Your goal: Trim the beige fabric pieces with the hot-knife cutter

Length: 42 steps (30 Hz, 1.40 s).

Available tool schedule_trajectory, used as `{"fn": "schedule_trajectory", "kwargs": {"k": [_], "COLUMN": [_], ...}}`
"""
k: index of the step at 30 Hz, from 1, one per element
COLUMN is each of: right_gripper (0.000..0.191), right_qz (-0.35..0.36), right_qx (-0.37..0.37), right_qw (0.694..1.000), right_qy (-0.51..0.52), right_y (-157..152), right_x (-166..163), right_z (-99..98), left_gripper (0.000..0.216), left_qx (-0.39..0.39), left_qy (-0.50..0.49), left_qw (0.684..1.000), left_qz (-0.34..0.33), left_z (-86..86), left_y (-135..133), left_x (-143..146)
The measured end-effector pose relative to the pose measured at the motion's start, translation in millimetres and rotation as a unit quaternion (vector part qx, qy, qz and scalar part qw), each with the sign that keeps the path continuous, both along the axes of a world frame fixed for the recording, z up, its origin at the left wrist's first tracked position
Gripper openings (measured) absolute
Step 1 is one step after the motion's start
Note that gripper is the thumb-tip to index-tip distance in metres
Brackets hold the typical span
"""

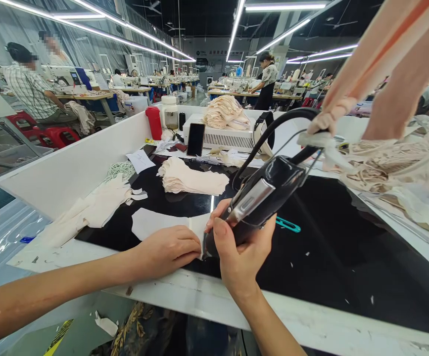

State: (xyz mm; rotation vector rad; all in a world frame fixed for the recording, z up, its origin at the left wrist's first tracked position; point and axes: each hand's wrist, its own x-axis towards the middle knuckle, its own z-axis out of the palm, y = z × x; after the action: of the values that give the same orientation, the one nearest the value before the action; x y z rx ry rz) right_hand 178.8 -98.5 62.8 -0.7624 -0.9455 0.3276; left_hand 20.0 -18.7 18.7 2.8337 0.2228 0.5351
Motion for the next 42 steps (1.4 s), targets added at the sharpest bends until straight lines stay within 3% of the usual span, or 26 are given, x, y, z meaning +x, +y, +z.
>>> {"fn": "schedule_trajectory", "kwargs": {"k": [6, 14, 21, 32, 42], "right_gripper": [0.037, 0.041, 0.041, 0.049, 0.050], "right_qz": [0.006, 0.004, -0.003, -0.012, -0.012], "right_qx": [0.003, 0.001, -0.005, -0.009, -0.014], "right_qw": [1.000, 1.000, 1.000, 1.000, 0.999], "right_qy": [0.016, 0.016, 0.015, 0.015, 0.038], "right_y": [-2, -1, 0, 0, 0], "right_x": [-3, -1, -2, -2, -3], "right_z": [1.4, 0.5, 1.3, 2.7, 6.2], "left_gripper": [0.021, 0.012, 0.013, 0.018, 0.020], "left_qx": [-0.034, -0.023, 0.046, 0.067, 0.058], "left_qy": [-0.003, -0.009, -0.036, -0.043, -0.046], "left_qw": [0.999, 0.999, 0.997, 0.991, 0.990], "left_qz": [0.005, 0.024, -0.043, -0.107, -0.121], "left_z": [2.5, 4.1, -5.0, 1.8, 2.5], "left_y": [3, 3, 8, 17, 21], "left_x": [0, 3, 2, -5, -12]}}
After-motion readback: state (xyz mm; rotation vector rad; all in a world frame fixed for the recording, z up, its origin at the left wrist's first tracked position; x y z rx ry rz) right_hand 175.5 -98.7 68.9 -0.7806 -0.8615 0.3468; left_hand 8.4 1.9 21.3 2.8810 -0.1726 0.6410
